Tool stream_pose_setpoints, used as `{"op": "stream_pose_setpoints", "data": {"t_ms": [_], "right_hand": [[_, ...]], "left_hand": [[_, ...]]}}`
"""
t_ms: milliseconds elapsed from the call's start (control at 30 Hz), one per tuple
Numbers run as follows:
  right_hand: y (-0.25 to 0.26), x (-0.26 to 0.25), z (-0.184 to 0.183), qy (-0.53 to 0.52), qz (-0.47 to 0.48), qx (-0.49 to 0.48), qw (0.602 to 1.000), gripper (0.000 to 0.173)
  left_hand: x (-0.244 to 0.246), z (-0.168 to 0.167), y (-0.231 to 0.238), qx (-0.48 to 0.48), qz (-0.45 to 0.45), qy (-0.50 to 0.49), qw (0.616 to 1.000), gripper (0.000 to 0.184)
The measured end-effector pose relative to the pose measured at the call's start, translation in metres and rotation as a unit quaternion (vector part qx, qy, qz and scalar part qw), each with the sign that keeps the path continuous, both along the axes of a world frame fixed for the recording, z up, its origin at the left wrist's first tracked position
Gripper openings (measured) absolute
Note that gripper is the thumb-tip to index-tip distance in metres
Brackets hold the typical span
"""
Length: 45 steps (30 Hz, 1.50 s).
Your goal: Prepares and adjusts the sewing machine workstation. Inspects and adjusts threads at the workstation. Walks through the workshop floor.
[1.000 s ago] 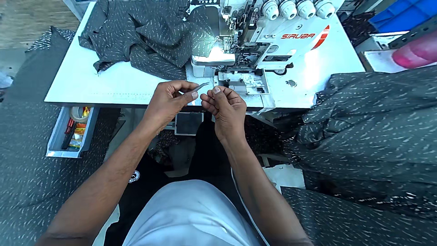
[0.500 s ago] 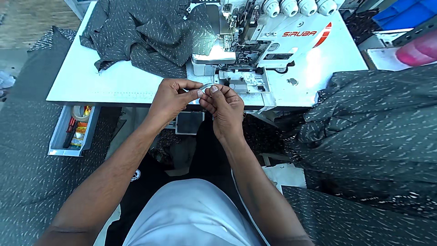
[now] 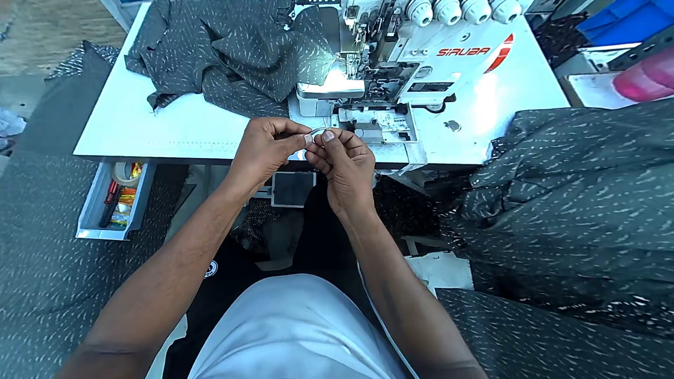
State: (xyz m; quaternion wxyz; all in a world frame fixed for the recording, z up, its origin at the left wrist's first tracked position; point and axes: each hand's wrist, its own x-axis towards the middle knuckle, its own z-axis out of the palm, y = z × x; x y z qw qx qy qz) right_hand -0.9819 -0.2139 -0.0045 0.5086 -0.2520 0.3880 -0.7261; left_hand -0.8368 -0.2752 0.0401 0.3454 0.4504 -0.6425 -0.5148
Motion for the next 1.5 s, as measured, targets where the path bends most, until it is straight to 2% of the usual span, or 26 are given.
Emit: {"op": "stream_pose_setpoints", "data": {"t_ms": [700, 1500], "right_hand": [[0.000, -0.006, -0.001, -0.042, 0.015, 0.003, 0.999, 0.018], [-0.004, -0.002, 0.001, -0.042, 0.017, 0.001, 0.999, 0.012]], "left_hand": [[-0.006, 0.011, -0.014, 0.053, 0.003, -0.013, 0.998, 0.009], [-0.004, 0.015, -0.015, -0.009, -0.021, -0.044, 0.999, 0.007]]}}
